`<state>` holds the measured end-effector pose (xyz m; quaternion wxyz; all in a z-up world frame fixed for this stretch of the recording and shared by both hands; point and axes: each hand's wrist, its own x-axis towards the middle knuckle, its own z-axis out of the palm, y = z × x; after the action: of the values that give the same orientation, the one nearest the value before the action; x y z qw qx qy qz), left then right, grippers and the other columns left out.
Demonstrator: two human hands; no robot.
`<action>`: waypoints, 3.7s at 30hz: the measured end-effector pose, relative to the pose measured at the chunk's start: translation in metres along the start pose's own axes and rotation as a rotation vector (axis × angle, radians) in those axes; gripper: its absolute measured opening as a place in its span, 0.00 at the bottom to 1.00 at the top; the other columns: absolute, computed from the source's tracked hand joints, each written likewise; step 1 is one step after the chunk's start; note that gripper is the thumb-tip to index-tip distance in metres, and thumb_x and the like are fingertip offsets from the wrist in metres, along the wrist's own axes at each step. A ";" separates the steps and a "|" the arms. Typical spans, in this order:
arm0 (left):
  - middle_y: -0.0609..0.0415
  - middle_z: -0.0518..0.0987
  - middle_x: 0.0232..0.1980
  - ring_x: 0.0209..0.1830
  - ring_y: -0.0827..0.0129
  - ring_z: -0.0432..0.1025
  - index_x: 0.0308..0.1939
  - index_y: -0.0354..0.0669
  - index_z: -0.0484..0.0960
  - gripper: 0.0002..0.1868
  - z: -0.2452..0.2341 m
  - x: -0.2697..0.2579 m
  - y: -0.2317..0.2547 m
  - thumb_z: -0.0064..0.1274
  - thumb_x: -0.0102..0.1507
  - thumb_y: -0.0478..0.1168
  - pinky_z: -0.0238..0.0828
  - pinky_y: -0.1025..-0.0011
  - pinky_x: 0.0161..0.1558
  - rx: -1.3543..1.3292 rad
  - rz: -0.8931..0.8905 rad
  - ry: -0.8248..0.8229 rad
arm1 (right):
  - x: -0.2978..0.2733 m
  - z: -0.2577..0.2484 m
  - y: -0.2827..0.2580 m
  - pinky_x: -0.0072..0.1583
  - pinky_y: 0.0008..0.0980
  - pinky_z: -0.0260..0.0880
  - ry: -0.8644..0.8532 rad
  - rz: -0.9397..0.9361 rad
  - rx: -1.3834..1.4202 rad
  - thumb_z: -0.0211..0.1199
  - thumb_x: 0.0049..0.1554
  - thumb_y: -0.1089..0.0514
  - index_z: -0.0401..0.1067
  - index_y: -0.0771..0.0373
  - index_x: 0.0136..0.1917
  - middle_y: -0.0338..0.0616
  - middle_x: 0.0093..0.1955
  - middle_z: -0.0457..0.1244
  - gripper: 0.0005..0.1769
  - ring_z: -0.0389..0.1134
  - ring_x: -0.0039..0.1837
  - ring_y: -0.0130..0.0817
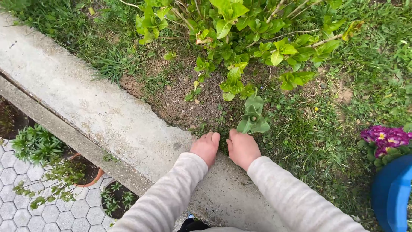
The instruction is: The person pulls weeds and grass by hand from a garden bed and places them into a blue bucket. The person also picks a dandelion flower and adds it to the bucket.
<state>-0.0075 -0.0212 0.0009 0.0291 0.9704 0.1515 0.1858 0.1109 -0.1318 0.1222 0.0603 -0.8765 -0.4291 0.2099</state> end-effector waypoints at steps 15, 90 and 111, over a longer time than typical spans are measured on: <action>0.47 0.76 0.38 0.33 0.51 0.75 0.43 0.40 0.70 0.06 -0.048 0.044 0.020 0.46 0.71 0.39 0.79 0.52 0.30 -0.230 -0.178 -0.387 | -0.098 -0.002 0.046 0.38 0.49 0.69 -0.066 0.259 0.078 0.46 0.64 0.60 0.60 0.55 0.63 0.47 0.36 0.70 0.14 0.71 0.35 0.49; 0.34 0.79 0.55 0.54 0.37 0.75 0.58 0.32 0.75 0.22 -0.221 0.159 0.498 0.35 0.68 0.42 0.71 0.44 0.51 -0.857 0.355 -0.918 | -0.382 -0.094 0.331 0.49 0.51 0.62 0.962 0.957 -0.051 0.54 0.80 0.55 0.75 0.59 0.59 0.51 0.41 0.66 0.11 0.65 0.47 0.55; 0.54 0.80 0.40 0.49 0.54 0.71 0.40 0.52 0.81 0.08 -0.190 0.171 0.421 0.52 0.59 0.36 0.63 0.50 0.62 -0.358 0.841 -0.069 | -0.362 -0.131 0.256 0.47 0.47 0.67 1.141 0.700 -0.151 0.53 0.68 0.70 0.72 0.66 0.69 0.34 0.48 0.72 0.18 0.72 0.44 0.45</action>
<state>0.1931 -0.3695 0.2848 0.1233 0.9330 -0.2909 0.1724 0.1548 -0.5634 0.2816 0.1447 -0.9393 -0.0344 -0.3092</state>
